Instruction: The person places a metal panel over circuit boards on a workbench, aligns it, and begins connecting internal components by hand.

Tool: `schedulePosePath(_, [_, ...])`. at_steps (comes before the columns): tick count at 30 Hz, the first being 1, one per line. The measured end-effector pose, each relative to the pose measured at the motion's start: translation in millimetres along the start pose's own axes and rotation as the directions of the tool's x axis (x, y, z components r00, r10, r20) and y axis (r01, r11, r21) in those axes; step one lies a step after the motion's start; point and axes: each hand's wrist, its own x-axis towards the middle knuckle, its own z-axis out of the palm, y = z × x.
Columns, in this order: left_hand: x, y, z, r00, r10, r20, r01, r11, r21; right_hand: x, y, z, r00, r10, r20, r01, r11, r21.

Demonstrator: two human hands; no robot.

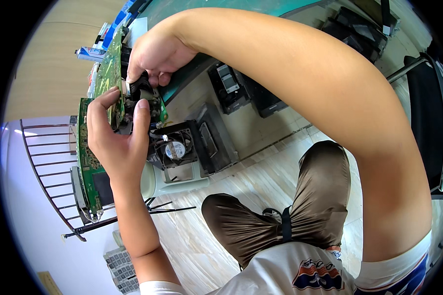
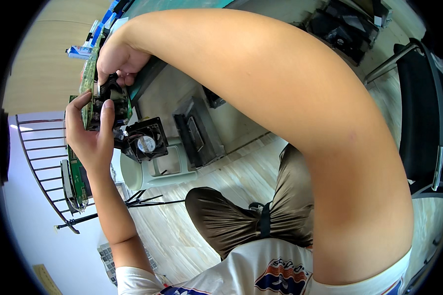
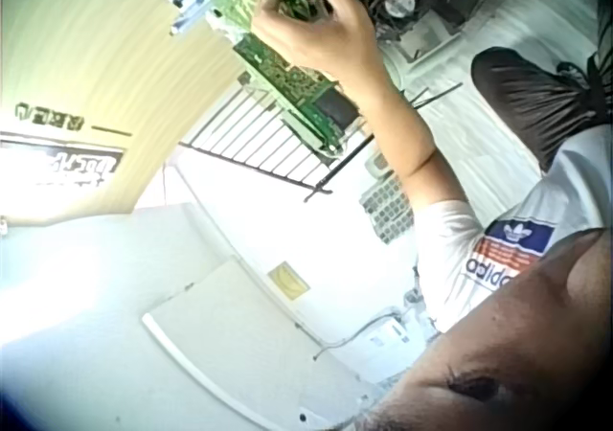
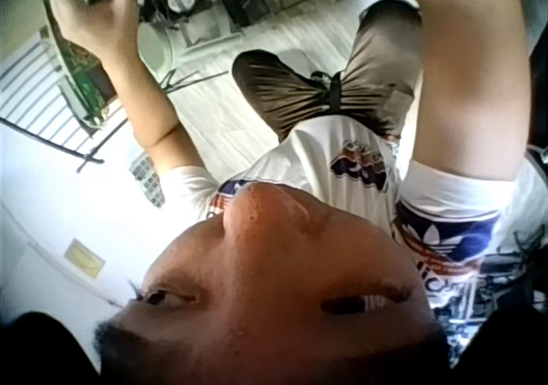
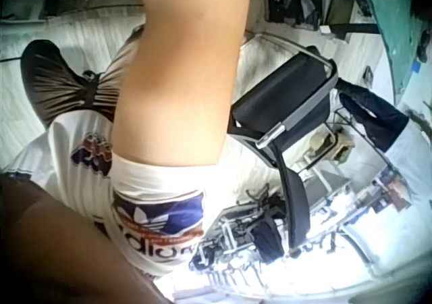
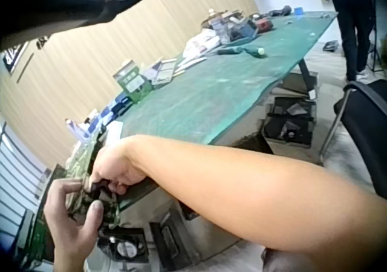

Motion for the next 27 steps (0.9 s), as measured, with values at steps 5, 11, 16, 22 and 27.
schedulePosePath(5, [8,3,7,0.997,-0.048,-0.053,0.047,0.999,-0.015,-5,3,-1,0.997,-0.052,0.053,0.055,0.997,-0.056])
schedulePosePath(11, [3,-3,5,0.999,-0.001,-0.034,-0.001,0.999,-0.047,-13,12,1,0.937,-0.337,-0.087,0.263,0.848,-0.46])
schedulePosePath(16, [2,-7,5,1.0,0.015,-0.021,-0.018,0.993,-0.118,-12,19,13,0.708,-0.704,-0.056,0.298,0.37,-0.88])
schedulePosePath(22, [0,-7,5,1.0,0.0,-0.02,-0.002,0.994,-0.105,-17,21,24,0.684,-0.724,-0.09,0.194,0.299,-0.934])
schedulePosePath(27, [0,-8,6,1.0,0.013,-0.023,-0.015,0.995,-0.099,-17,25,27,0.659,-0.733,-0.169,0.332,0.485,-0.809])
